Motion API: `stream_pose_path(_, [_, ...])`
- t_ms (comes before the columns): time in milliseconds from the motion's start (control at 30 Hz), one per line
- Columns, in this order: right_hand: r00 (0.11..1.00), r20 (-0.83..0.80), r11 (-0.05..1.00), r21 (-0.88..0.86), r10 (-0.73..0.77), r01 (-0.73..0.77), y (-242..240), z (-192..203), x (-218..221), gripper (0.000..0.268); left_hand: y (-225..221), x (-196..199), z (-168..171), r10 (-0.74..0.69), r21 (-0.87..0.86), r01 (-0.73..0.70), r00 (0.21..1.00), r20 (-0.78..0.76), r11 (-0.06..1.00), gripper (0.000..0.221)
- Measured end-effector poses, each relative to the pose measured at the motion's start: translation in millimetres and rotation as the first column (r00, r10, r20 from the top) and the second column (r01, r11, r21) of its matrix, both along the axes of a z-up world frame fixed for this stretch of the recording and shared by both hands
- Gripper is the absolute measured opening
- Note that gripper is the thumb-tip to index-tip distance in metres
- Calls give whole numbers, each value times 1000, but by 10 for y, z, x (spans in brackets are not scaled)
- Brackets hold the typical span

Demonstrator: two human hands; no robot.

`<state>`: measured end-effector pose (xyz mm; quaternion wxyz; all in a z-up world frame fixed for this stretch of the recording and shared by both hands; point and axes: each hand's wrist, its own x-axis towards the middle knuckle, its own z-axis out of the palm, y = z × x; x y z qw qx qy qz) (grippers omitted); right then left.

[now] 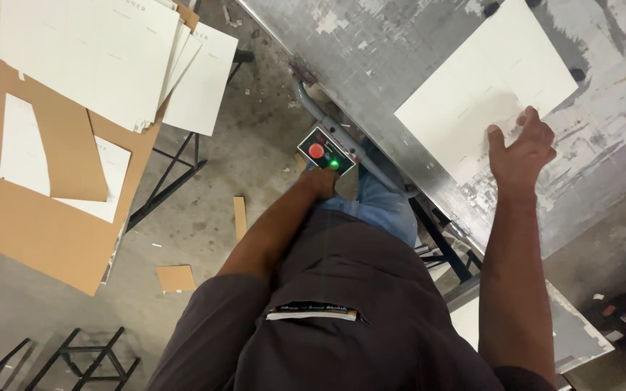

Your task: The person picks up printed sheets from a stack and feeds them individually into an industrial machine, then operates the machine using a control panel with buttons.

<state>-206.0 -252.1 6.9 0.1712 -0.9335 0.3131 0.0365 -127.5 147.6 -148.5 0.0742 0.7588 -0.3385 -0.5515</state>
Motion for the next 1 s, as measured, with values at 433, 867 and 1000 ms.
stream_pose_path(433, [997, -53, 994, -90, 57, -61, -1090, 88, 278, 81, 381, 135, -909, -43, -104, 41, 999, -13, 994, 32])
stream_pose_path(867, [831, 549, 996, -59, 84, -62, 287, 1742, 67, 42, 1488, 624, -1199, 412, -380, -340, 902, 127, 860, 38])
stream_pose_path(1000, [937, 341, 972, 183, 78, -147, 565, 749, -643, 46, 1506, 664, -1031, 489, -358, -428, 867, 96, 830, 37])
